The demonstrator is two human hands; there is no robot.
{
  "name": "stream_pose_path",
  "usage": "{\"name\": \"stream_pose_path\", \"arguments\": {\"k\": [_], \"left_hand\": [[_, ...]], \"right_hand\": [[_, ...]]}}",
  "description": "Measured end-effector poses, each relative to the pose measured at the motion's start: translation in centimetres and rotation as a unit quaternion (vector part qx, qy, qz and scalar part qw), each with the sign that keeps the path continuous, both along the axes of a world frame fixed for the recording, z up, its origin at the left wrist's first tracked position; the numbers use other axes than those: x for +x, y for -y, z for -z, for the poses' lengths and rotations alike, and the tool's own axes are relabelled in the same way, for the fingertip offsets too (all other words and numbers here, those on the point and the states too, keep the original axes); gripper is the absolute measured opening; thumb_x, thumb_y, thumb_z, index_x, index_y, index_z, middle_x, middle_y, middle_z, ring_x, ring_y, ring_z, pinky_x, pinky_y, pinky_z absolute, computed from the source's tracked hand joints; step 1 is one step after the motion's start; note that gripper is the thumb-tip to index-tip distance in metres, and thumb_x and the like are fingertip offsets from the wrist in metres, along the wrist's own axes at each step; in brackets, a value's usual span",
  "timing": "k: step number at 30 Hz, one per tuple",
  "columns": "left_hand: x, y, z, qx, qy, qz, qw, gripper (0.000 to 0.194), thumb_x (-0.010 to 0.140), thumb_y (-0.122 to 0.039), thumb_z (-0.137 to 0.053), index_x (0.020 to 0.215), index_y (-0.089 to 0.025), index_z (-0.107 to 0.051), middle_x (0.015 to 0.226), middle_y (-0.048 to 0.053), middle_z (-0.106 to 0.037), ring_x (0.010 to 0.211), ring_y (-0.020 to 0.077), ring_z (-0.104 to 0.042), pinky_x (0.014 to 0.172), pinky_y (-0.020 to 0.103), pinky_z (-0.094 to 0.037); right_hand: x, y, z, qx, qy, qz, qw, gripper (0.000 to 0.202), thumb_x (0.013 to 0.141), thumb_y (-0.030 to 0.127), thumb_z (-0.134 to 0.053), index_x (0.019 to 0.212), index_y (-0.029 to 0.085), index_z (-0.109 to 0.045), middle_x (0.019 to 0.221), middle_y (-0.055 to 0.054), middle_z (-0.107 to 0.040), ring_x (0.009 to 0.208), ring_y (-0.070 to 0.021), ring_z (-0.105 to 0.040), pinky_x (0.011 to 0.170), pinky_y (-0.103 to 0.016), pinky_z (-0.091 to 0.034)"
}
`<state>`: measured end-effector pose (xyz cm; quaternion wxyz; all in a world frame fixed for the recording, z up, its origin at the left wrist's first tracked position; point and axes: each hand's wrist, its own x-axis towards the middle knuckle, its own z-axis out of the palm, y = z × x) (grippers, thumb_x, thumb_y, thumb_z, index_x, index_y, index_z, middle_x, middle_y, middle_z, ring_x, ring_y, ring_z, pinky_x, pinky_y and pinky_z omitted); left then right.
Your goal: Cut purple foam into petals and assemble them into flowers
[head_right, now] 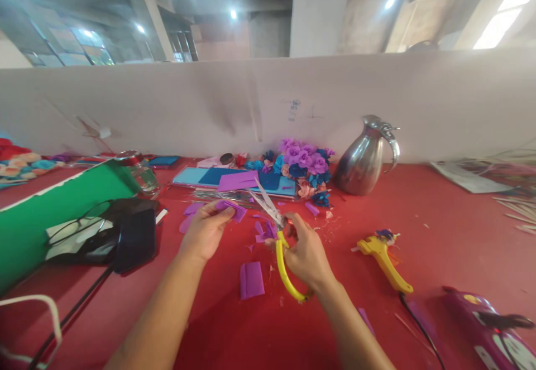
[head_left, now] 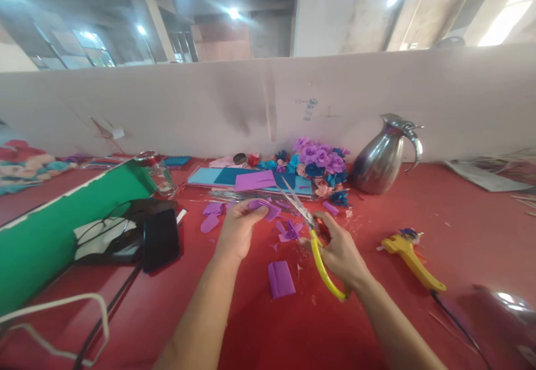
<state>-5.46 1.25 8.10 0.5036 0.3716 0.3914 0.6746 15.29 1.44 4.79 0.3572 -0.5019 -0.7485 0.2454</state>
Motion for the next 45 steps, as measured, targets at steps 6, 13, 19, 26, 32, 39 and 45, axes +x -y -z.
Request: {"name": "stream_pose_path", "arguments": {"k": [6,13,19,26,32,39,45], "left_hand": [[-0.3,0.0,-0.2,-0.001,0.019,-0.016,1.0,0.018,0.049,-0.016,-0.083,0.062,-0.018,-0.071,0.059,-0.002,-0.067,0.061,0.0117,-0.059,0.067,0.024,-0.047],[-0.7,0.1,-0.3,0.004,-0.007,-0.008,1.0,0.018,0.049,-0.013,-0.08,0.065,-0.017,-0.072,0.062,-0.001,-0.067,0.062,0.0111,-0.057,0.066,0.023,-0.045],[-0.7,0.2,-0.5,-0.001,-0.016,-0.008,1.0,0.018,0.049,-0.012,-0.08,0.064,-0.018,-0.072,0.061,-0.001,-0.067,0.061,0.0115,-0.058,0.065,0.023,-0.046],[-1.0,0.3,-0.6,-0.001,-0.024,-0.013,1.0,0.018,0.05,-0.012,-0.079,0.065,-0.018,-0.073,0.061,0.0,-0.068,0.066,0.0143,-0.061,0.065,0.025,-0.046],[-0.9,0.5,-0.8,-0.014,-0.026,-0.022,0.999,0.018,0.048,-0.012,-0.08,0.063,-0.018,-0.072,0.059,-0.001,-0.066,0.062,0.0127,-0.059,0.062,0.023,-0.045],[-1.0,0.6,-1.1,-0.009,-0.048,-0.011,0.999,0.014,0.051,-0.017,-0.081,0.062,-0.017,-0.072,0.059,0.0,-0.065,0.059,0.012,-0.055,0.062,0.024,-0.043],[-1.1,0.8,-1.2,0.001,-0.068,0.011,0.998,0.009,0.059,-0.021,-0.079,0.062,-0.016,-0.072,0.06,0.001,-0.065,0.059,0.0113,-0.054,0.063,0.025,-0.043]], "right_hand": [[-0.3,1.1,-0.7,0.12,0.051,-0.03,0.991,0.04,0.071,0.033,-0.067,0.108,0.022,-0.055,0.085,-0.002,-0.059,0.073,-0.0181,-0.058,0.063,-0.028,-0.044],[-0.5,1.2,-0.5,0.154,0.047,-0.04,0.986,0.04,0.074,0.033,-0.067,0.111,0.024,-0.055,0.088,-0.004,-0.063,0.076,-0.0196,-0.061,0.064,-0.028,-0.046],[-0.5,1.3,-0.4,0.148,0.036,-0.044,0.987,0.041,0.072,0.033,-0.07,0.11,0.025,-0.056,0.086,-0.001,-0.064,0.075,-0.0177,-0.062,0.064,-0.027,-0.046],[-0.5,1.4,-0.8,0.158,0.056,-0.024,0.986,0.037,0.074,0.034,-0.067,0.109,0.025,-0.059,0.085,-0.002,-0.066,0.075,-0.0184,-0.063,0.062,-0.027,-0.045],[-0.5,1.4,-0.6,0.152,0.059,-0.027,0.986,0.039,0.074,0.038,-0.067,0.11,0.025,-0.059,0.085,-0.003,-0.065,0.071,-0.0175,-0.062,0.061,-0.026,-0.045],[-0.4,1.2,-0.3,0.143,0.053,-0.036,0.988,0.037,0.073,0.035,-0.068,0.107,0.024,-0.061,0.079,-0.002,-0.063,0.067,-0.0167,-0.059,0.058,-0.025,-0.043],[-0.3,1.3,-0.3,0.131,0.034,-0.051,0.989,0.035,0.074,0.035,-0.067,0.107,0.025,-0.063,0.074,-0.001,-0.063,0.06,-0.0151,-0.056,0.058,-0.024,-0.045]]}}
